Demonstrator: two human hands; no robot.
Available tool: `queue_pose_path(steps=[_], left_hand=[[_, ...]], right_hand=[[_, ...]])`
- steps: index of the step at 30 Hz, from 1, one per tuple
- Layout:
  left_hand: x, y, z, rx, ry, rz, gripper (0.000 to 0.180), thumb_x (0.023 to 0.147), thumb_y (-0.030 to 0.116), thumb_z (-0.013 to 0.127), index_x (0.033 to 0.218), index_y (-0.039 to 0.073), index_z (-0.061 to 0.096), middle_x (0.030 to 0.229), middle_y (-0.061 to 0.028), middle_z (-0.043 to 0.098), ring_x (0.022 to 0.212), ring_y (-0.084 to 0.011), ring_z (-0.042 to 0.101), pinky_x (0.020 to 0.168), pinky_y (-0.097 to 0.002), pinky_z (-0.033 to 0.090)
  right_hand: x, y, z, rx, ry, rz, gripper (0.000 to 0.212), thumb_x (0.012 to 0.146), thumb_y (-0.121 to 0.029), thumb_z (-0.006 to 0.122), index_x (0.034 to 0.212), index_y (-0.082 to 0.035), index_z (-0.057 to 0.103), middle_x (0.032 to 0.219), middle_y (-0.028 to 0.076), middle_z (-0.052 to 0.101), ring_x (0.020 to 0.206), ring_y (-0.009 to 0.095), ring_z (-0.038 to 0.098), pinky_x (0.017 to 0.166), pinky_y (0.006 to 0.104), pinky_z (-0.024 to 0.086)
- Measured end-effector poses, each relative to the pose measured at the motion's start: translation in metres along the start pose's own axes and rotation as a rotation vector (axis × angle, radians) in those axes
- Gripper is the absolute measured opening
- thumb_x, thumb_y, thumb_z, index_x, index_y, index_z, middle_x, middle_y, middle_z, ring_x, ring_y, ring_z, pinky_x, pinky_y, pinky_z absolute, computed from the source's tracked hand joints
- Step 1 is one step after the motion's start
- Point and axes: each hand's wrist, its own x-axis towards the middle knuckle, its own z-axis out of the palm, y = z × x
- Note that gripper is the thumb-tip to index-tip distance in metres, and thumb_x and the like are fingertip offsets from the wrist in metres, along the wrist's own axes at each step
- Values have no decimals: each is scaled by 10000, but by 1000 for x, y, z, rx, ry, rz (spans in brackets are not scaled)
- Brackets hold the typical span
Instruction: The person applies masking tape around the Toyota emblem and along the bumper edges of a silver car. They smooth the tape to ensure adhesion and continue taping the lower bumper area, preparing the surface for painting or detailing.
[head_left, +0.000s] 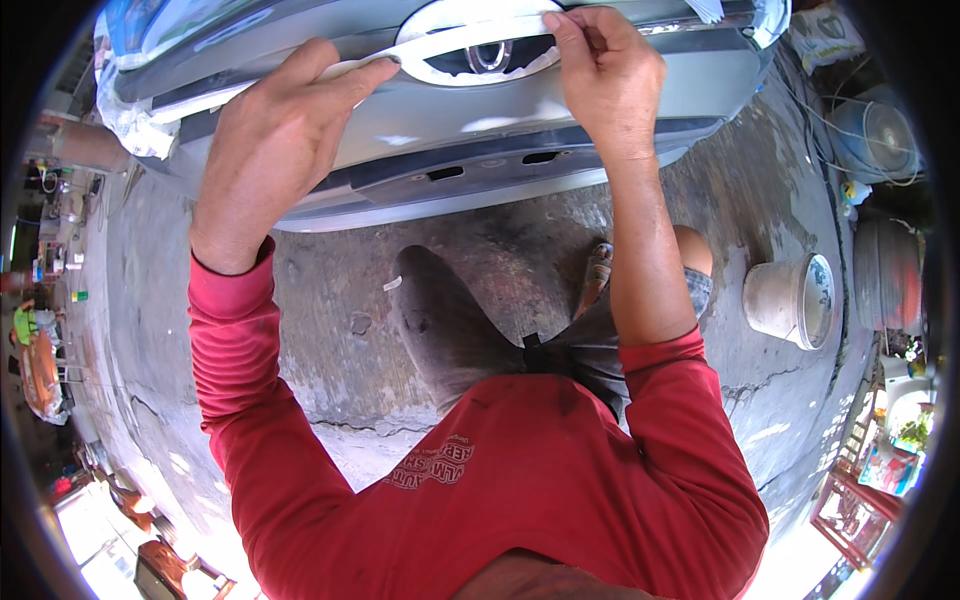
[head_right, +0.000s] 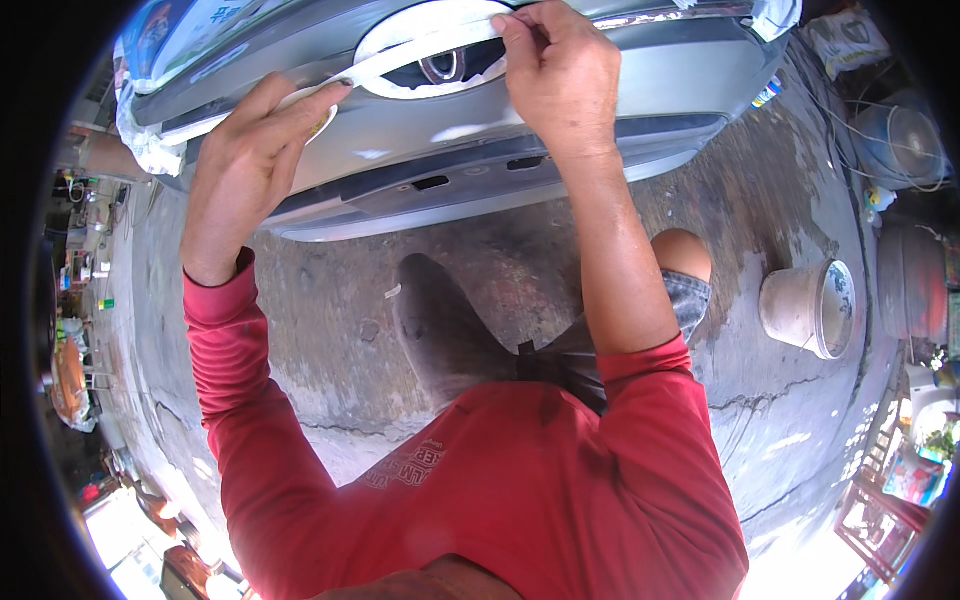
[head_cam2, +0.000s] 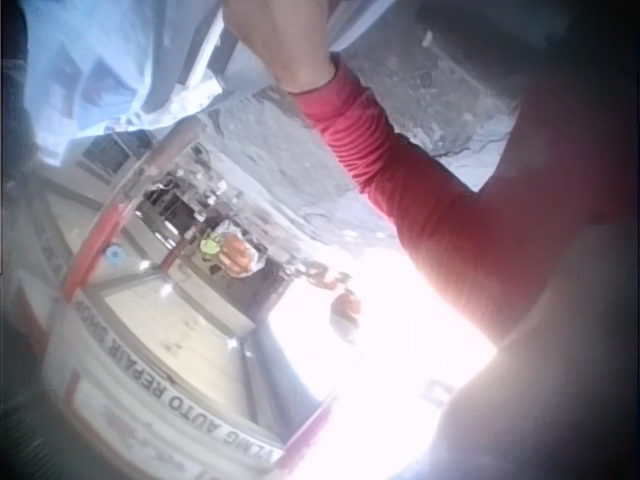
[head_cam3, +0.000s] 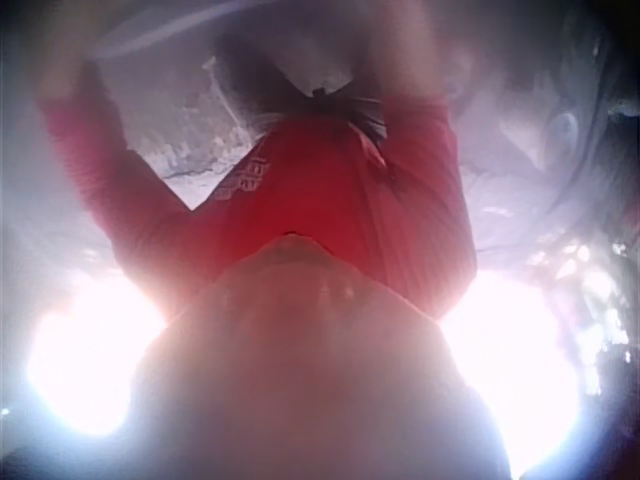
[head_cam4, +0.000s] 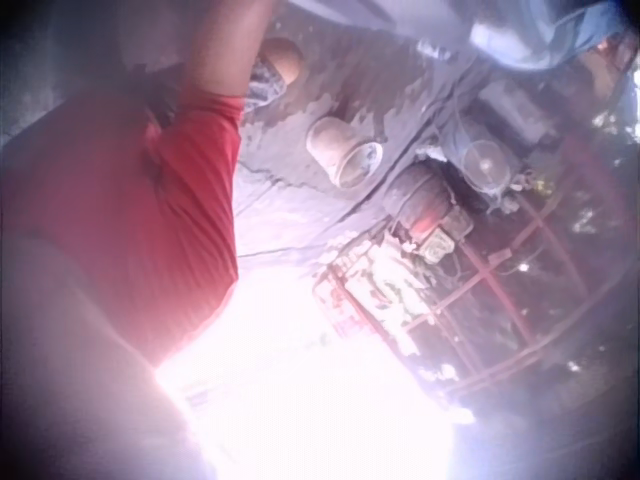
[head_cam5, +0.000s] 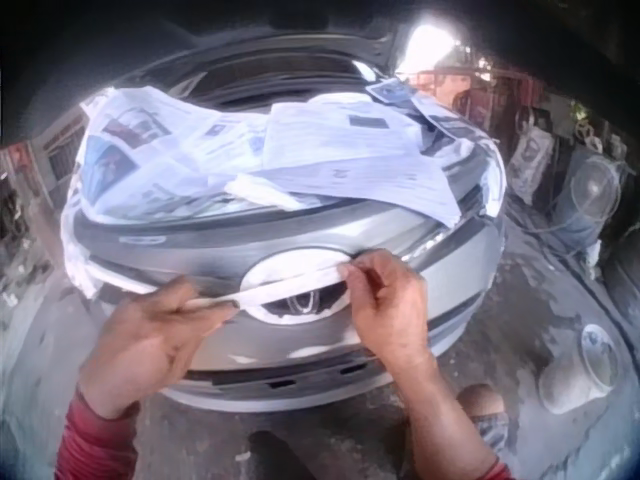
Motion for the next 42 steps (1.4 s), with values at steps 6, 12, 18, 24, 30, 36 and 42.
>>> queue_pose_path(steps=[6, 12, 18, 24, 30, 36, 42], left_hand=[[10, 3, -1, 118, -65, -38, 370, 981, 57, 674, 1329, 132, 775, 890, -105, 569, 707, -277, 619, 651, -420, 505], [11, -2, 1, 113, -48, -34, 344, 995, 96, 693, 1323, 141, 786, 849, -92, 571, 679, -269, 614, 625, -431, 497], [16, -1, 0, 109, -77, -56, 323, 1000, 123, 707, 1311, 141, 793, 855, -103, 590, 705, -273, 638, 647, -437, 505], [17, -1, 3, 62, -87, -83, 318, 1001, 129, 704, 1306, 128, 790, 871, -115, 602, 727, -305, 646, 663, -449, 514], [12, 14, -1, 72, -22, -110, 308, 935, 46, 700, 1224, 86, 800, 903, -130, 643, 761, -319, 685, 674, -440, 542], [-52, 42, 20, -209, -459, -160, 243, 908, 56, 722, 1136, 76, 804, 898, -138, 678, 814, -354, 695, 722, -469, 541], [-89, 69, 40, -522, -512, -237, 224, 919, 98, 756, 1138, 99, 808, 849, -118, 667, 823, -336, 690, 736, -461, 539]], right_hand=[[9, 39, 2, 289, 64, 74, 208, 932, -159, 893, 921, -35, 727, 791, 32, 765, 714, 72, 713, 657, 211, 557], [12, 41, 3, 263, 171, 45, 247, 962, -193, 860, 1052, -1, 732, 920, 82, 799, 701, 78, 723, 666, 235, 567], [-18, -26, 43, -43, 161, -387, 764, 980, -194, 758, 1604, 44, 387, 1671, 331, 361, 1523, 527, 376, 1230, 565, 333], [-19, -38, 80, -207, 61, -272, 908, 1015, -331, 700, 1697, 43, 232, 1758, 334, 192, 1628, 559, 127, 1270, 703, 89], [-20, -36, 85, -280, 78, -296, 882, 1037, -366, 655, 1698, 41, 236, 1763, 327, 187, 1624, 568, 128, 1249, 737, 78], [-19, -33, 85, -287, 76, -299, 889, 1041, -409, 636, 1689, 58, 246, 1764, 324, 186, 1617, 576, 138, 1253, 730, 96], [-16, -23, 60, -255, 92, -235, 1191, 915, -492, 814, 1689, 97, 126, 1740, 404, 111, 1622, 575, 118, 1279, 683, 123]])
